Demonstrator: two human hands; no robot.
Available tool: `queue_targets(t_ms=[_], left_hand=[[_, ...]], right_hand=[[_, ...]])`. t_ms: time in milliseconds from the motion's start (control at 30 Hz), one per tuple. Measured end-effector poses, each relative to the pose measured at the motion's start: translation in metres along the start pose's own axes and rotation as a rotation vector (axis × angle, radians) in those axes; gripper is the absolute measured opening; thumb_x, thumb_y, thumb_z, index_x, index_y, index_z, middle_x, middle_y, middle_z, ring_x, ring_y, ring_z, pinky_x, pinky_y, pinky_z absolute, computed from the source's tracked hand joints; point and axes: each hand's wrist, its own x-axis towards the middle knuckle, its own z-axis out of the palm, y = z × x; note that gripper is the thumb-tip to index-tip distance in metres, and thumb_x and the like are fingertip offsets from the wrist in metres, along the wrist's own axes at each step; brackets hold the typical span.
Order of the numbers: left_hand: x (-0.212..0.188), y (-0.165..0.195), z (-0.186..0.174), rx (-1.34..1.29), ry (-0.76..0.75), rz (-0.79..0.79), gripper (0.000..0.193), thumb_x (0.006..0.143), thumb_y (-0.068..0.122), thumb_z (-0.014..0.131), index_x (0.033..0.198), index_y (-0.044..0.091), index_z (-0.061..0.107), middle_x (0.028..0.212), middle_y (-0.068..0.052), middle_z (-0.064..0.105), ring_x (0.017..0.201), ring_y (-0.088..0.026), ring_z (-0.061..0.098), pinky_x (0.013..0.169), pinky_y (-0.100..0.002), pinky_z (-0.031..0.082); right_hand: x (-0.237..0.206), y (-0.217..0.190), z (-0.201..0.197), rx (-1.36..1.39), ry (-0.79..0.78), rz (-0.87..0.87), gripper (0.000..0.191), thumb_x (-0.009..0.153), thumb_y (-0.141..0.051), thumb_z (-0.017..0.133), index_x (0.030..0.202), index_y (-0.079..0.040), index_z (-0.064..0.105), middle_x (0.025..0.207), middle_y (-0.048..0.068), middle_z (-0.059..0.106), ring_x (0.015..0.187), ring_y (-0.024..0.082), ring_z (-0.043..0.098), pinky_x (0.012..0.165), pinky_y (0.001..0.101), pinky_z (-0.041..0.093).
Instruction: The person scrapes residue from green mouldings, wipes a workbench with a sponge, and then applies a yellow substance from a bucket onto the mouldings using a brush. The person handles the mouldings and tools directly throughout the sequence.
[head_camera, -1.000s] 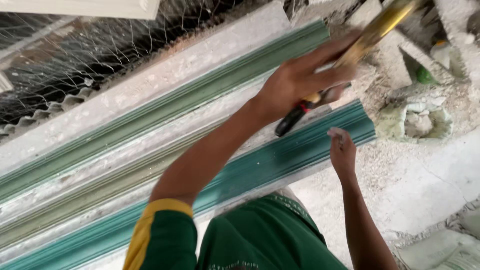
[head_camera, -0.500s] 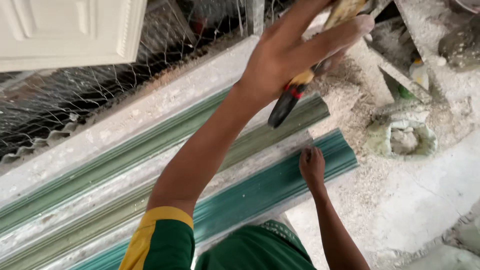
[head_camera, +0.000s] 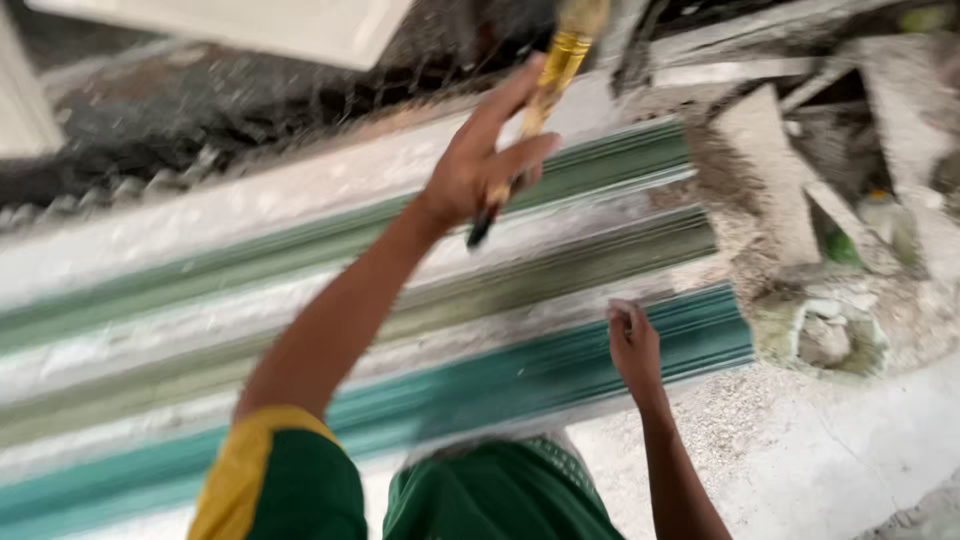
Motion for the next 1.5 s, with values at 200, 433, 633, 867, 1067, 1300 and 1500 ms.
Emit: queue_targets(t_ms=[200,433,633,867,1067,1300,1500], left_hand=[[-0.134,0.073,-0.108,0.425,0.130,0.029,0.025,0.102,0.009,0.072,0.126,0.012,0.069,0.126,-0.006,0.065,0.094,-0.018,0.076,0.077,-0.030,0.066],[-0.274,0.134,-0.221,0.555,-0.039,-0.257,0.029,0.097,0.007,0.077,0.124,0.012,0.068,0.141,-0.017,0.057,0.111,-0.030,0.073,0.090,-0.035,0.065],[-0.455,0.133,-0.327,0.661,0.108,-0.036,0.031,0.097,0.009,0.079,0.125,0.016,0.069,0.143,-0.017,0.060,0.114,-0.032,0.074,0.094,-0.037,0.064],[-0.605,0.168,-0.472,0.747,0.004,0.019,0.043,0.082,0.004,0.085,0.122,0.013,0.074,0.158,-0.019,0.051,0.113,-0.029,0.072,0.089,-0.039,0.063],[-0.721,0.238,-0.560,0.560,0.206,0.089,0.040,0.097,0.000,0.083,0.131,0.017,0.071,0.161,-0.023,0.043,0.122,-0.033,0.070,0.096,-0.036,0.063],[-0.905,0.253,-0.668,0.903,0.410,0.395,0.035,0.091,0.006,0.083,0.122,0.016,0.069,0.152,-0.011,0.051,0.118,-0.037,0.067,0.093,-0.041,0.062],[-1.011,0.293,-0.769,0.822,0.070,-0.167,0.023,0.092,0.010,0.085,0.112,0.012,0.074,0.155,-0.017,0.056,0.103,-0.036,0.075,0.085,-0.044,0.063]], right_hand=[[-0.051,-0.066,0.065,0.053,-0.191,-0.096,0.034,0.108,-0.028,0.052,0.128,-0.004,0.064,0.110,0.010,0.074,0.092,0.018,0.072,0.075,0.0328,0.056],[-0.123,-0.158,0.178,0.132,-0.308,-0.167,0.032,0.108,-0.028,0.053,0.126,-0.003,0.064,0.109,0.008,0.073,0.090,0.015,0.069,0.075,0.0301,0.055],[-0.220,-0.225,0.327,0.212,-0.294,-0.137,0.033,0.110,-0.026,0.054,0.127,-0.001,0.064,0.111,0.009,0.071,0.093,0.015,0.066,0.078,0.0295,0.052],[-0.354,-0.356,0.478,0.261,-0.342,-0.019,0.035,0.106,-0.023,0.051,0.131,0.000,0.061,0.114,0.012,0.073,0.101,0.019,0.070,0.086,0.0323,0.054],[-0.440,-0.440,0.558,0.165,-0.243,-0.019,0.037,0.107,-0.024,0.050,0.133,0.001,0.059,0.118,0.015,0.072,0.104,0.021,0.069,0.090,0.0336,0.055],[-0.565,-0.507,0.722,0.223,-0.240,-0.032,0.038,0.107,-0.024,0.053,0.134,0.002,0.059,0.119,0.015,0.071,0.108,0.021,0.068,0.094,0.0340,0.054],[-0.674,-0.576,0.809,0.212,-0.204,-0.006,0.037,0.107,-0.024,0.053,0.132,0.002,0.061,0.113,0.013,0.073,0.102,0.020,0.069,0.089,0.0337,0.056]])
